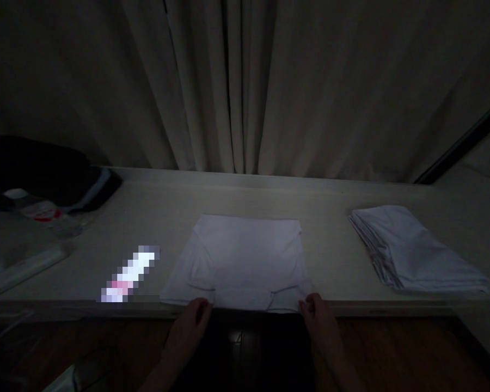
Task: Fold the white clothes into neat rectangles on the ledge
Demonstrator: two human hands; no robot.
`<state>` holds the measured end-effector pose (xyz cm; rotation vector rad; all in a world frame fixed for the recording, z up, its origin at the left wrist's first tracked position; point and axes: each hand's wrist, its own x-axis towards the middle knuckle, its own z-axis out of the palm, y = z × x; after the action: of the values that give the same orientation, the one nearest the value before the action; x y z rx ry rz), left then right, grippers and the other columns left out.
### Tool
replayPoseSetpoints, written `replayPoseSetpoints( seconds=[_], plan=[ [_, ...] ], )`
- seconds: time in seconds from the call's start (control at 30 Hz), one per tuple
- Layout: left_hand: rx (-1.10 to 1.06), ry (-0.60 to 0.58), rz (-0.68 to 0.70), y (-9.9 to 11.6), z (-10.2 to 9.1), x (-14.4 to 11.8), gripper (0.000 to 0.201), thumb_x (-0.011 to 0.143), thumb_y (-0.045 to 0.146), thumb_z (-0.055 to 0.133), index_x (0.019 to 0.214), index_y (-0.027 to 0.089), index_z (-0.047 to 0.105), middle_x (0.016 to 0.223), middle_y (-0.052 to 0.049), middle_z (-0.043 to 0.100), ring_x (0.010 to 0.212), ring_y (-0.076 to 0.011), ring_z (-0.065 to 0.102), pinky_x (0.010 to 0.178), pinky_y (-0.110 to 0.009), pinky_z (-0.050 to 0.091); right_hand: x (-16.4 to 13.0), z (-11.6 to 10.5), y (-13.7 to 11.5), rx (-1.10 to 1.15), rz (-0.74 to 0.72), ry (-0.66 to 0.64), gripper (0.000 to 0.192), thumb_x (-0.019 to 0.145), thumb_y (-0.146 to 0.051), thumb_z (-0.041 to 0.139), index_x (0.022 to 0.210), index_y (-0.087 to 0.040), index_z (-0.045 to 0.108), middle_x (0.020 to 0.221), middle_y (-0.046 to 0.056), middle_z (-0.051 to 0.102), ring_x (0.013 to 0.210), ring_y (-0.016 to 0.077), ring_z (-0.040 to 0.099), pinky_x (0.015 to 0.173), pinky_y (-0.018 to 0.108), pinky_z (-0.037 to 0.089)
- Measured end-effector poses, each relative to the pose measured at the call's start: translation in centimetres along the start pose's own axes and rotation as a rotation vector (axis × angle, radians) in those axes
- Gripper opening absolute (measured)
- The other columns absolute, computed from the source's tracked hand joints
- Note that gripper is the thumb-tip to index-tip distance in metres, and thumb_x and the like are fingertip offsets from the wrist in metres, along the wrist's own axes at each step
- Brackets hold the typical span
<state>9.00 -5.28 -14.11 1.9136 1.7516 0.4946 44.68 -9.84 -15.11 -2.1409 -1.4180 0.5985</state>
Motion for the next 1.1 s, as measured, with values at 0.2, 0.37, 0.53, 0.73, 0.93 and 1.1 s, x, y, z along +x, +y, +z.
replayPoseSetpoints(
  seconds=[0.2,0.37,0.53,0.73,0.93,1.1],
  plan=[
    [-0.195,-0.179,-0.259,1.1,0.0,1.3,0.042,0.084,0.051,0.038,0.088,0.018,0.063,0.088,-0.008,0.070,0.086,-0.0224,0.066,0.077,-0.033,0.045,-0.7,4.7,-5.5,0.094,0.005,-0.274,0.040,0.084,-0.055,0.038,0.075,-0.022,0.059,0.077,0.005,0.068,0.076,0.0205,0.062,0.071,0.031,0.043],
    [-0.269,-0.227,-0.273,0.6,0.9,2.8,0.040,0.081,0.052,0.041,0.075,0.018,0.060,0.065,-0.002,0.065,0.051,-0.0155,0.061,0.054,-0.026,0.042,0.1,6.3,-6.1,0.110,0.043,-0.239,0.035,0.080,-0.051,0.045,0.072,-0.020,0.059,0.074,0.005,0.067,0.072,0.0198,0.061,0.068,0.029,0.041],
    [-0.275,-0.146,-0.257,1.3,-0.5,5.2,0.034,0.081,0.048,0.041,0.073,0.019,0.056,0.060,0.002,0.061,0.046,-0.0126,0.056,0.051,-0.024,0.040,1.9,5.8,-7.4,0.158,0.023,-0.206,0.036,0.079,-0.051,0.042,0.068,-0.020,0.058,0.067,0.004,0.065,0.068,0.0184,0.059,0.065,0.027,0.041],
    [-0.181,-0.079,-0.265,1.2,-0.6,5.4,0.025,0.080,0.039,0.046,0.073,0.018,0.057,0.067,-0.001,0.062,0.066,-0.0158,0.060,0.061,-0.025,0.039,2.5,6.4,-7.7,0.142,0.066,-0.238,0.034,0.078,-0.045,0.044,0.058,-0.020,0.055,0.057,0.002,0.061,0.062,0.0170,0.057,0.061,0.026,0.038],
    [-0.076,-0.084,-0.259,0.9,0.3,4.9,0.028,0.084,0.041,0.042,0.077,0.019,0.058,0.070,-0.001,0.062,0.068,-0.0152,0.058,0.062,-0.025,0.036,2.1,7.2,-6.9,0.092,0.101,-0.306,0.036,0.082,-0.041,0.039,0.055,-0.020,0.053,0.058,0.002,0.061,0.063,0.0163,0.058,0.061,0.026,0.037],
    [-0.003,-0.090,-0.262,1.4,-0.1,5.1,0.025,0.083,0.039,0.045,0.074,0.020,0.058,0.072,-0.004,0.065,0.070,-0.0180,0.060,0.062,-0.027,0.035,1.9,6.8,-7.2,0.069,0.097,-0.348,0.041,0.084,-0.048,0.037,0.061,-0.020,0.056,0.059,0.002,0.063,0.064,0.0160,0.060,0.061,0.025,0.037]
  ],
)
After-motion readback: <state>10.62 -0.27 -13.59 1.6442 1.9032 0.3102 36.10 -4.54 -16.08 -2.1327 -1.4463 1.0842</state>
